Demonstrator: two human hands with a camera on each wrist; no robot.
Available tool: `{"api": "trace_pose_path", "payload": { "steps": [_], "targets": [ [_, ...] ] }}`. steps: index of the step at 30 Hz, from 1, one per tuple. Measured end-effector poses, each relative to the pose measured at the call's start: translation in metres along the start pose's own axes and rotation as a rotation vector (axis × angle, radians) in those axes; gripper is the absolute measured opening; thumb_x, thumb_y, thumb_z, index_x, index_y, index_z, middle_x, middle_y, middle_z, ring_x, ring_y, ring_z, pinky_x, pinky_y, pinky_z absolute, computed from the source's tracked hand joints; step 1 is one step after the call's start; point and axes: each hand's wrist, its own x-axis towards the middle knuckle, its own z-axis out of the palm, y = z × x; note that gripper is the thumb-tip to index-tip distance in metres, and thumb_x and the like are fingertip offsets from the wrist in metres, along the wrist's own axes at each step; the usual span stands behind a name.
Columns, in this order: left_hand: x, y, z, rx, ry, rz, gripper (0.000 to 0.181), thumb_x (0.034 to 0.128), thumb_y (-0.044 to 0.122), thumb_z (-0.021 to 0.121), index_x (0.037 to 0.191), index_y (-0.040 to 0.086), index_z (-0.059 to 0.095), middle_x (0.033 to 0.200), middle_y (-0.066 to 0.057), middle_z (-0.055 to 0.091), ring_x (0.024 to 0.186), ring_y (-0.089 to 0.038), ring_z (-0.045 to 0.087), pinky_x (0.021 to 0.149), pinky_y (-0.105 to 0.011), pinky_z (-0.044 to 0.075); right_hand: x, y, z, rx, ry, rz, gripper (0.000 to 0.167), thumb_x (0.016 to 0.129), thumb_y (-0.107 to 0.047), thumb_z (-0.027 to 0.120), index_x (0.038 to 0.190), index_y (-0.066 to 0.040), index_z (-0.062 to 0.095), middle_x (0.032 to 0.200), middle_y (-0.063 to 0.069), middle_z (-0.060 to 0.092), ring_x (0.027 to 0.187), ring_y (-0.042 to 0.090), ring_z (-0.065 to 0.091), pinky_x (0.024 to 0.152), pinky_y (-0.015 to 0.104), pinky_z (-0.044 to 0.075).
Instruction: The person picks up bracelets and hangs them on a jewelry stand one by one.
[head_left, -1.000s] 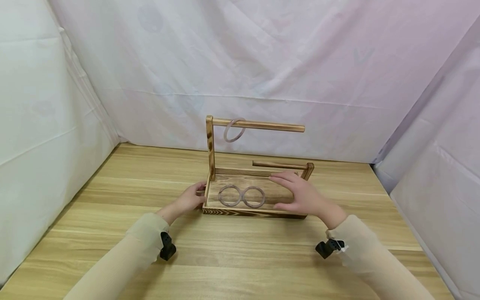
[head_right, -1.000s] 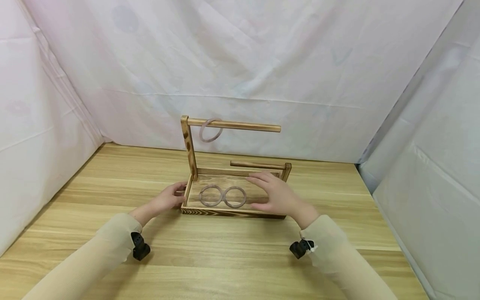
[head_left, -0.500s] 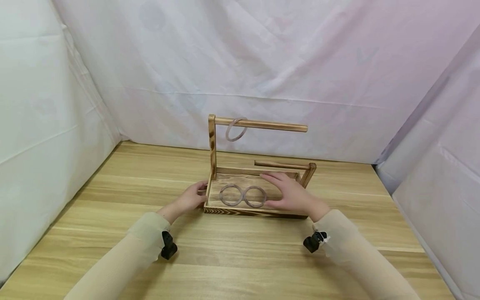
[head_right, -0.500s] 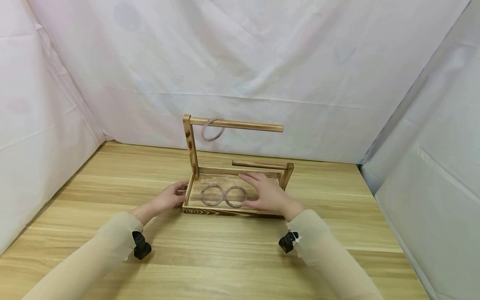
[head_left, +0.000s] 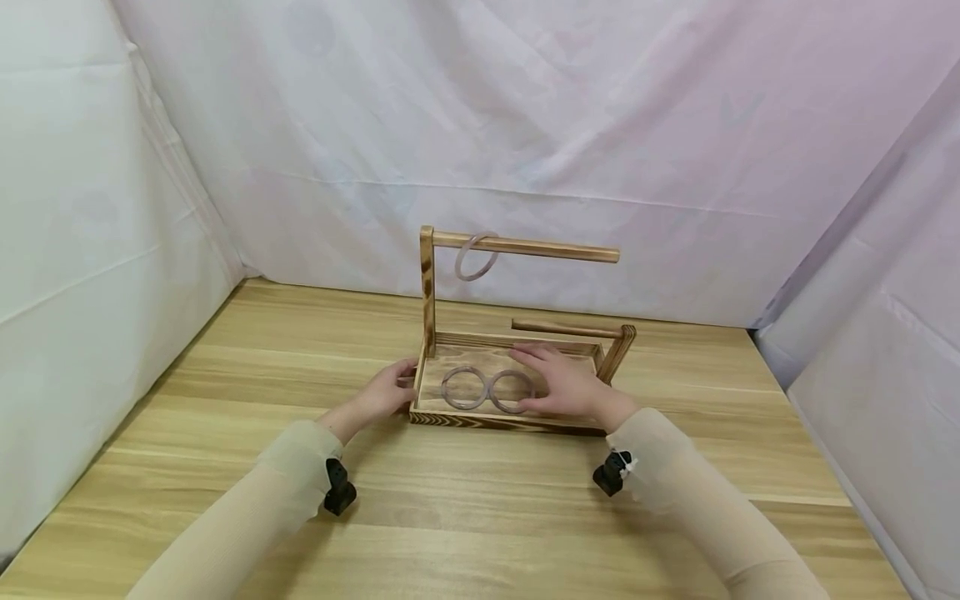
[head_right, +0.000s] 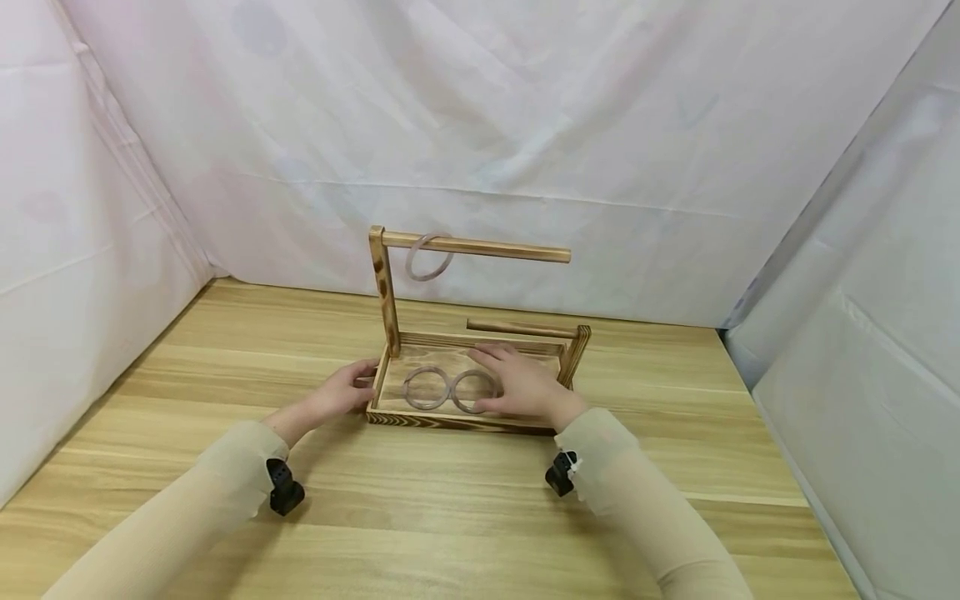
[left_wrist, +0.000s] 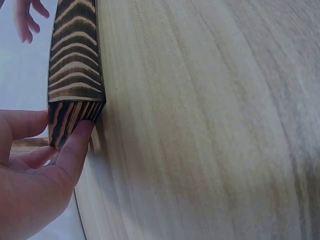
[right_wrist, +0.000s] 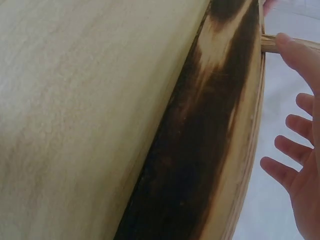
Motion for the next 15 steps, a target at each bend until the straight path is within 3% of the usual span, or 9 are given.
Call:
{"api": "trace_pose_path", "payload": {
  "steps": [7,15],
  "targets": [
    [0.001,0.0,0.0,-0.007,0.001,-0.004,0.057,0.0907,-0.005,0.043,0.143,-0.013,0.02,0.14,-0.034,0.034,0.129,-0.046,0.038,0.103,-0.048,0.044,0.007,0.002,0.006,-0.019,-0.071,0.014,0.083,0.081,-0.048,0.067,0.148,-0.017,0.029,0.152,0.008,0.03,0.138,0.037,0.029,0.106,0.055,0.037],
    [0.002,-0.001,0.001,-0.03,-0.002,-0.011,0.059,0.09,-0.007,0.043,0.143,-0.013,0.018,0.139,-0.035,0.034,0.128,-0.046,0.038,0.103,-0.047,0.044,0.017,0.001,0.018,-0.048,-0.137,0.04,0.079,0.083,-0.052,0.062,0.148,-0.021,0.029,0.154,0.008,0.028,0.139,0.035,0.028,0.108,0.052,0.037]
  ]
}}
